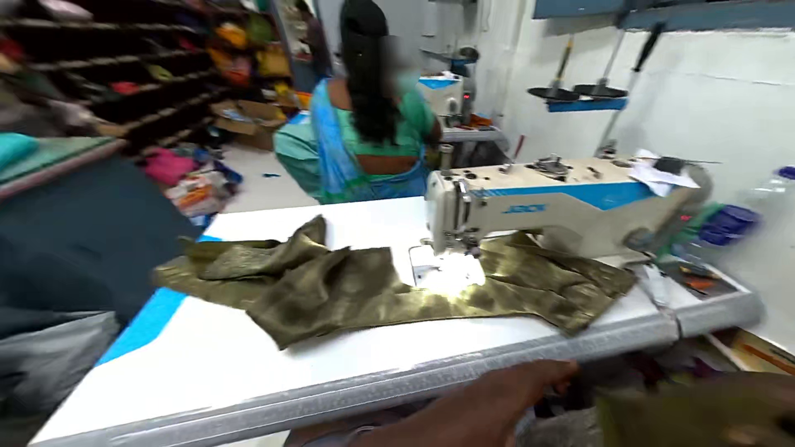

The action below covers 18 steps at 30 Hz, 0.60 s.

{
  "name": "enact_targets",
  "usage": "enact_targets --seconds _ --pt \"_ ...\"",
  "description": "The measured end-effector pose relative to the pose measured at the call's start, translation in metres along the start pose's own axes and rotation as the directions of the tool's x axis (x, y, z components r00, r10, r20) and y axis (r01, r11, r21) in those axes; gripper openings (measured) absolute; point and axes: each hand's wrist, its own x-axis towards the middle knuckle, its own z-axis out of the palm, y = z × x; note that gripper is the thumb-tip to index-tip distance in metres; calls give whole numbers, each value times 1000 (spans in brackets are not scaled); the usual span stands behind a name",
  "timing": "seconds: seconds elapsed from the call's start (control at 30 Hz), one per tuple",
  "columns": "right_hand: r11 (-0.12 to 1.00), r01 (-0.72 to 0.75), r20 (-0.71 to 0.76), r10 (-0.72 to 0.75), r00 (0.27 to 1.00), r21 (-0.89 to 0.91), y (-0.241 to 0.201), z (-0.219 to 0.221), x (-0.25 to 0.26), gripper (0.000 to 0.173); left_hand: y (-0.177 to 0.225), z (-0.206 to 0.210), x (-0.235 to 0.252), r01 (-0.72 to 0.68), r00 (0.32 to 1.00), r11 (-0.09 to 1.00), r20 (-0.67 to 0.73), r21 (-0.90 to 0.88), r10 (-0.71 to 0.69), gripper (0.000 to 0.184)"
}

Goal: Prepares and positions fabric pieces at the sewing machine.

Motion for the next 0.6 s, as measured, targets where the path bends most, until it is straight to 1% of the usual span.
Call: enact_targets --seconds 0.03,0.07,0.1,0.13,0.17,0.2,0.23,0.27,0.3,0.33,0.37,0.4,0.43,0.47,0.53,0.57,0.6 --pt "1000 22 3 -22 1000 3 8 16 16 21 0 2 2 -49 997 999 -57 -16 48 80" --pt "999 42 -28 -42 999 13 15 31 30 21 -3 3 2 -84 988 996 -129 -29 80 65" --pt "998 55 -77 -52 996 37 20 46 44 21 -5 3 0 -95 972 994 -219 -59 80 47" --pt "995 57 -141 -44 989 87 26 60 57 19 -6 2 -2 -73 947 990 -319 -119 31 36" --pt "986 49 -202 -16 979 159 33 73 68 17 -7 -2 -6 -42 908 978 -416 -202 -46 30" --pt "968 45 -223 12 975 248 44 84 79 24 -7 -7 -9 -9 854 957 -500 -290 -144 26" --pt "941 23 -179 40 983 338 57 92 87 42 -8 -14 -13 21 784 925 -568 -378 -250 22" --pt "907 -44 -84 86 993 419 71 98 93 63 -9 -20 -17 32 697 881 -622 -472 -358 20" --pt "863 -140 31 143 989 485 85 104 95 80 -10 -27 -21 30 600 838 -661 -545 -451 20" --pt "811 -255 129 220 967 527 97 113 93 88 -10 -33 -25 24 520 811 -685 -585 -510 21" --pt "758 -352 207 285 936 549 106 122 88 88 -9 -38 -30 19 464 799 -703 -601 -540 24" --pt "706 -418 273 317 908 572 114 130 82 84 -8 -42 -36 -1 430 798 -720 -603 -544 26" --pt "670 -463 332 325 886 580 119 137 75 78 -8 -46 -42 -30 415 798 -734 -602 -538 28" --pt "648 -489 372 322 870 584 121 142 68 67 -8 -48 -47 -47 401 799 -744 -599 -534 29" --pt "634 -495 364 337 868 594 119 150 58 39 -5 -49 -54 -46 363 805 -760 -592 -538 27" --pt "646 -494 336 362 869 581 114 153 54 28 -4 -49 -57 -39 341 808 -767 -588 -543 26" --pt "662 -491 301 389 871 565 109 154 52 21 -4 -49 -59 -37 319 813 -778 -581 -541 25"
